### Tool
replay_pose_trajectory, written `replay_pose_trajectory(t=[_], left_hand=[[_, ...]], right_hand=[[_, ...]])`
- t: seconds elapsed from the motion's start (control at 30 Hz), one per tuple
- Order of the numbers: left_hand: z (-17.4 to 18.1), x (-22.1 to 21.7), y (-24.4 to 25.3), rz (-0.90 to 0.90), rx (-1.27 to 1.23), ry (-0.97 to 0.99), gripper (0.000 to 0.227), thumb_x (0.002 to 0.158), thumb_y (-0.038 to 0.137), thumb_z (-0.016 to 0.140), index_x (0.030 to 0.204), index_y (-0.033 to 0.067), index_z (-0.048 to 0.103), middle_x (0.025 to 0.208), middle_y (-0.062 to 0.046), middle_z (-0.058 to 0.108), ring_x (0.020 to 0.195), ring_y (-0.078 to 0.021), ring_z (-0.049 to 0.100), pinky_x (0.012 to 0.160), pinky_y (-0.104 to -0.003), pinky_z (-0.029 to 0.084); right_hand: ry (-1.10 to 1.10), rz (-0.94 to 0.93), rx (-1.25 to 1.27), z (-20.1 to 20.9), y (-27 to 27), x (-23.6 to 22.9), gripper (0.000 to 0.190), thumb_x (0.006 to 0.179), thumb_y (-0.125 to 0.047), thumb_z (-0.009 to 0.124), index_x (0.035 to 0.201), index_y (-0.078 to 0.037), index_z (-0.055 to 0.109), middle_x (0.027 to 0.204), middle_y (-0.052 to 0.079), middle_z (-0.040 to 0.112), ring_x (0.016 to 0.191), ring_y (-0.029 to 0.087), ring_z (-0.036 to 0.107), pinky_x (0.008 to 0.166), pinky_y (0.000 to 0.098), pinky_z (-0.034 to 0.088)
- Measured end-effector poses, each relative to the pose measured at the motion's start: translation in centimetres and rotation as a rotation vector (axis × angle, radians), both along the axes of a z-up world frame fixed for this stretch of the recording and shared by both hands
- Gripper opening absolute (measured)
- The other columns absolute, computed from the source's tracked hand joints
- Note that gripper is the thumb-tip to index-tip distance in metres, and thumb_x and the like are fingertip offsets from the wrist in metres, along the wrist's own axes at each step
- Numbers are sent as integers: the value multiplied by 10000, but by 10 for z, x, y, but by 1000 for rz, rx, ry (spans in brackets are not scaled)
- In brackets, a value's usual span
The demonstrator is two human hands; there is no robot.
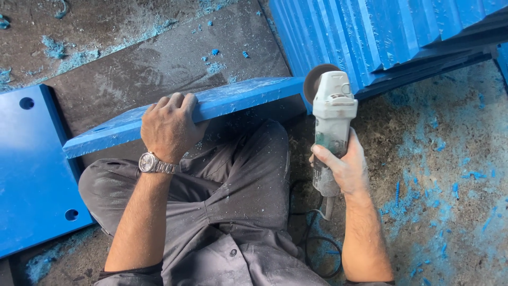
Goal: Use an angle grinder to smooth the edges of blue plastic plates.
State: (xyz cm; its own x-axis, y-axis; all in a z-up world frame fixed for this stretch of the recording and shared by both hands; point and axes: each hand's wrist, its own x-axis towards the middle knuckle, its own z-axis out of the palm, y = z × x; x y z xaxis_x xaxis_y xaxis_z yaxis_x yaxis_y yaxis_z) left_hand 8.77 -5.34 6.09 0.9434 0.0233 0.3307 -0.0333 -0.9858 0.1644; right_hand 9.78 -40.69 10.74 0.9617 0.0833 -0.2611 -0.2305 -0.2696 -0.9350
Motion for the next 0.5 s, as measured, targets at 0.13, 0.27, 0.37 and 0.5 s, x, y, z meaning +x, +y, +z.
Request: replay_pose_trajectory(t=[0.13,0.27,0.37,0.5], left_hand=[[-1,-1,-1,-3,1,8,407,746,435,847,979,131,710,963,-35,712,910,-234,692,723,-386,537],[0,-1,-2,-5,-13,13,397,762,434,846,975,130,707,951,-37,705,905,-237,688,719,-388,534],[0,-1,-1,0,-24,13,397,767,437,847,979,131,708,943,-37,703,905,-238,686,722,-389,533],[-6,0,1,5,-23,2,408,747,414,845,1007,129,712,971,-39,714,910,-228,688,722,-378,537]], right_hand=[[2,55,-109,6,11,-2,626,786,-237,809,1293,-18,513,994,101,704,773,168,731,723,336,628],[-296,294,-299,-7,26,-12,640,810,-235,864,1296,27,541,1093,146,696,973,211,685,862,374,563],[-216,359,-342,-2,37,-14,647,785,-273,880,1255,19,546,1074,137,698,966,203,687,852,371,560],[9,113,-142,7,31,-10,663,775,-277,820,1294,-1,514,1010,115,695,800,185,728,747,343,622]])
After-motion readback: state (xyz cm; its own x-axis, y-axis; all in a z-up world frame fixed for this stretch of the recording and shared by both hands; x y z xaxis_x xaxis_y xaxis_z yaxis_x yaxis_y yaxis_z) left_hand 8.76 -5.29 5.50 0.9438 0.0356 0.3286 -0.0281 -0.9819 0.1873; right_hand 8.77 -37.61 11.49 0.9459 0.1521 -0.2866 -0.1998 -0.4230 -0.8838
